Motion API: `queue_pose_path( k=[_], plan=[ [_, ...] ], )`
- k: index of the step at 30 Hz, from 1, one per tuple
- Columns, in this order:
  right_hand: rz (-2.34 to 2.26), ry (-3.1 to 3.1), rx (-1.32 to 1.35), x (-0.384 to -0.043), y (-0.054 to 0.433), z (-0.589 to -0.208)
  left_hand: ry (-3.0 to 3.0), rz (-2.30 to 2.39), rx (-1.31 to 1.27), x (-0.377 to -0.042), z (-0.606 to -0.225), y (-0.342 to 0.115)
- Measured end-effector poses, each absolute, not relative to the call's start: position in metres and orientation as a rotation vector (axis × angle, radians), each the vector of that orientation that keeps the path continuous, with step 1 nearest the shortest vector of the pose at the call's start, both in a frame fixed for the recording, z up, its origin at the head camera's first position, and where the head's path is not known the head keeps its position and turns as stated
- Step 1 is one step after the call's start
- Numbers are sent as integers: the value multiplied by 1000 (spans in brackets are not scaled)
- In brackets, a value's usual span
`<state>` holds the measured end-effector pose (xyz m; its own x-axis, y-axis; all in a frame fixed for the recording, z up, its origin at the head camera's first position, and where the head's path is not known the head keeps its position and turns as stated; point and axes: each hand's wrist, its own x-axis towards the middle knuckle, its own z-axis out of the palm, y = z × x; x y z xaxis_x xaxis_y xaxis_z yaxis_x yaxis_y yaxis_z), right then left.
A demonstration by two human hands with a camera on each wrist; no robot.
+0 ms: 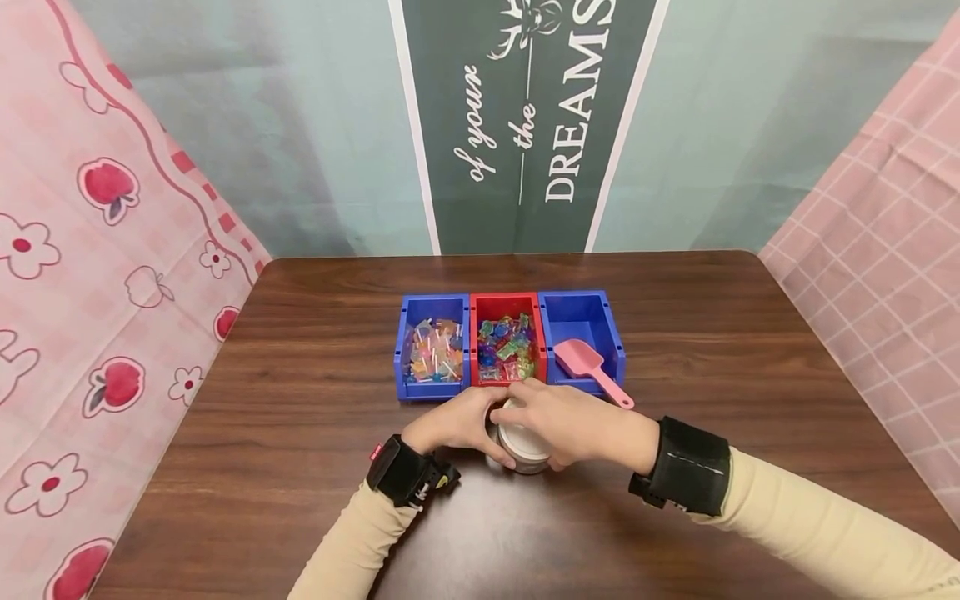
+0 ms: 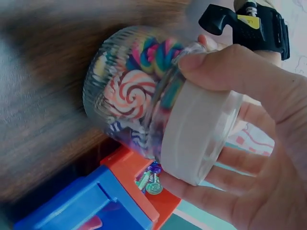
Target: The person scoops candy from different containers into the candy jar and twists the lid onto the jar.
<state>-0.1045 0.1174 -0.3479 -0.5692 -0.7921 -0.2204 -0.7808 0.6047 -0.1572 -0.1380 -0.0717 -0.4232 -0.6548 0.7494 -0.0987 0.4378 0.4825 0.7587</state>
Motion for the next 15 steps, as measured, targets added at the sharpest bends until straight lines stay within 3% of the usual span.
queue_pose_path(
  k=[15],
  plan=[
    [15,2502,-1326,-109,113,-346,2244,1001,962,-143,-427,-75]
  ],
)
